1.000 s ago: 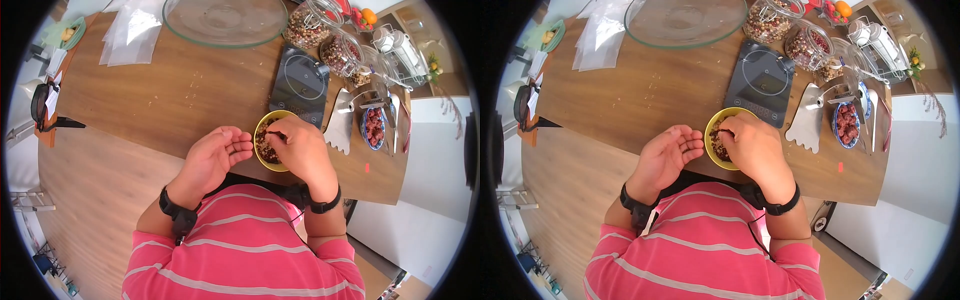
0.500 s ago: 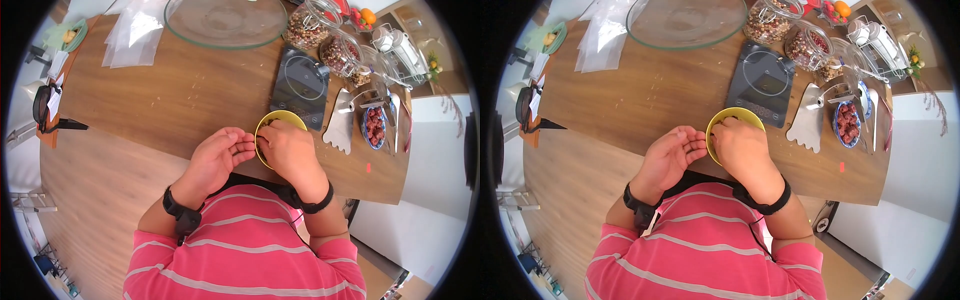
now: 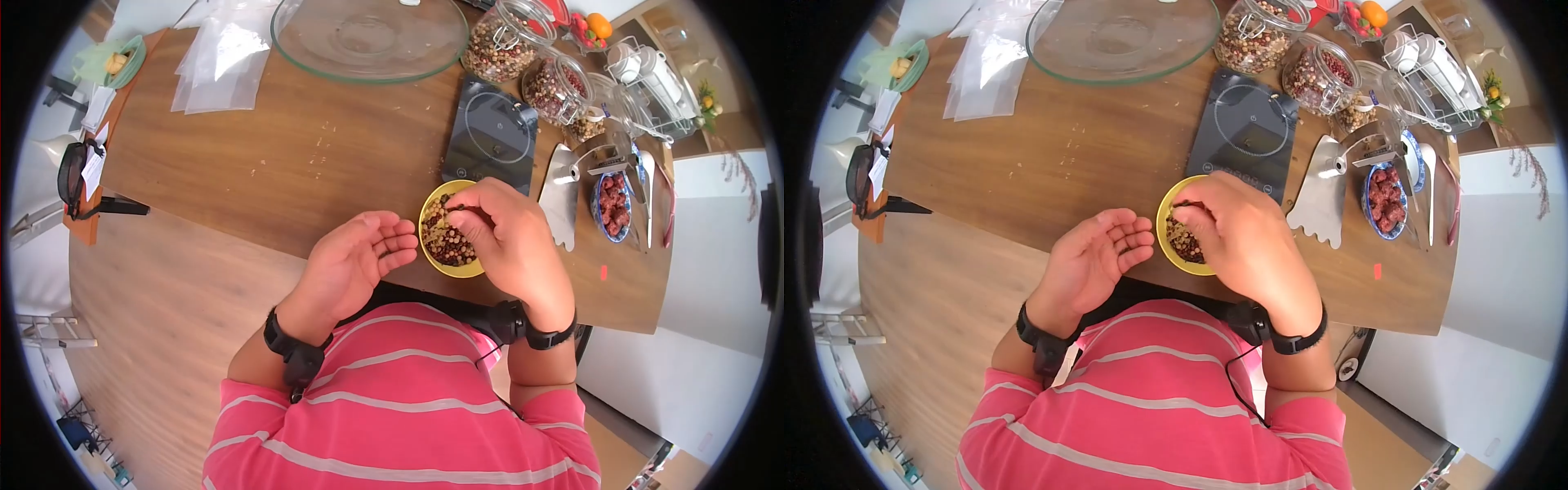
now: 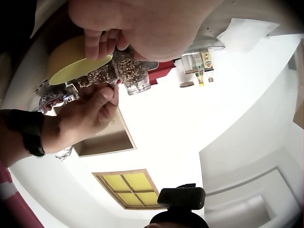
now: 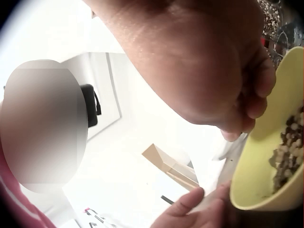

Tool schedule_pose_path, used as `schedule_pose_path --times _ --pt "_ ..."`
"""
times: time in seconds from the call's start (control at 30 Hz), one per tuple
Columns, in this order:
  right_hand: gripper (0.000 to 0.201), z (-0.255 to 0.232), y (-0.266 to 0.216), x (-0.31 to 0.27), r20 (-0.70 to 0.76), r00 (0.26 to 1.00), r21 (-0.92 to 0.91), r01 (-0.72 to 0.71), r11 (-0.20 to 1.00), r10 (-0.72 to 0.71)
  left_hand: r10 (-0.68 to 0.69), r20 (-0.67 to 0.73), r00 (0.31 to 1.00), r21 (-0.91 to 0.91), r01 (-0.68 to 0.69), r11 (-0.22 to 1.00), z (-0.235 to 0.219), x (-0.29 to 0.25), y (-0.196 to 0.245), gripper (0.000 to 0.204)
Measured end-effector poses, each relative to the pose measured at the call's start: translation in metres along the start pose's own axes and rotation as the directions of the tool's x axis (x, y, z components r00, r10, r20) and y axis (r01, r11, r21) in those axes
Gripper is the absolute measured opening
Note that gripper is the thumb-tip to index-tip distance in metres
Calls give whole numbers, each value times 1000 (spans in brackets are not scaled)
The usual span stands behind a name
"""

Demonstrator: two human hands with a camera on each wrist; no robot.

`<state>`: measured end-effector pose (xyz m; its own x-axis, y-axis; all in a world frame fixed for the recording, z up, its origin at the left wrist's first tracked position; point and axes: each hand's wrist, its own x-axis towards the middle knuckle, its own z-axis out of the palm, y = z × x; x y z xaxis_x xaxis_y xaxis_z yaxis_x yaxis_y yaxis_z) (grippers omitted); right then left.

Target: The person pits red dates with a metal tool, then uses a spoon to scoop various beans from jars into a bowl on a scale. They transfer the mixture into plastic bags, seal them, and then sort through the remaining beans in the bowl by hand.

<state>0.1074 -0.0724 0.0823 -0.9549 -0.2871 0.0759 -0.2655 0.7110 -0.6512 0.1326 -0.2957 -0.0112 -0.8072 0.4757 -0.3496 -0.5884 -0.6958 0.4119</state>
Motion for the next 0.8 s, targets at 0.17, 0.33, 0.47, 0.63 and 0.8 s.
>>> schedule_pose_path --times 0.17,0.33,0.47,0.63,0.8 --pt "20 27 -11 5 115 965 -6 237 971 -235 -30 14 999 -26 31 999 6 0 0 40" --pt "26 34 -9 7 163 953 -27 264 964 -257 -19 48 999 -38 21 999 3 -1 -4 42" --pt "23 30 -13 5 141 958 1 254 967 -251 -50 -25 998 -18 50 999 10 2 -3 43" --pt "12 3 4 1 -23 986 -38 163 986 -164 -36 -56 998 -19 35 999 10 3 0 40" --pt "9 -22 26 -23 103 995 -198 4 980 16 -139 -15 990 0 139 990 -3 4 7 29"
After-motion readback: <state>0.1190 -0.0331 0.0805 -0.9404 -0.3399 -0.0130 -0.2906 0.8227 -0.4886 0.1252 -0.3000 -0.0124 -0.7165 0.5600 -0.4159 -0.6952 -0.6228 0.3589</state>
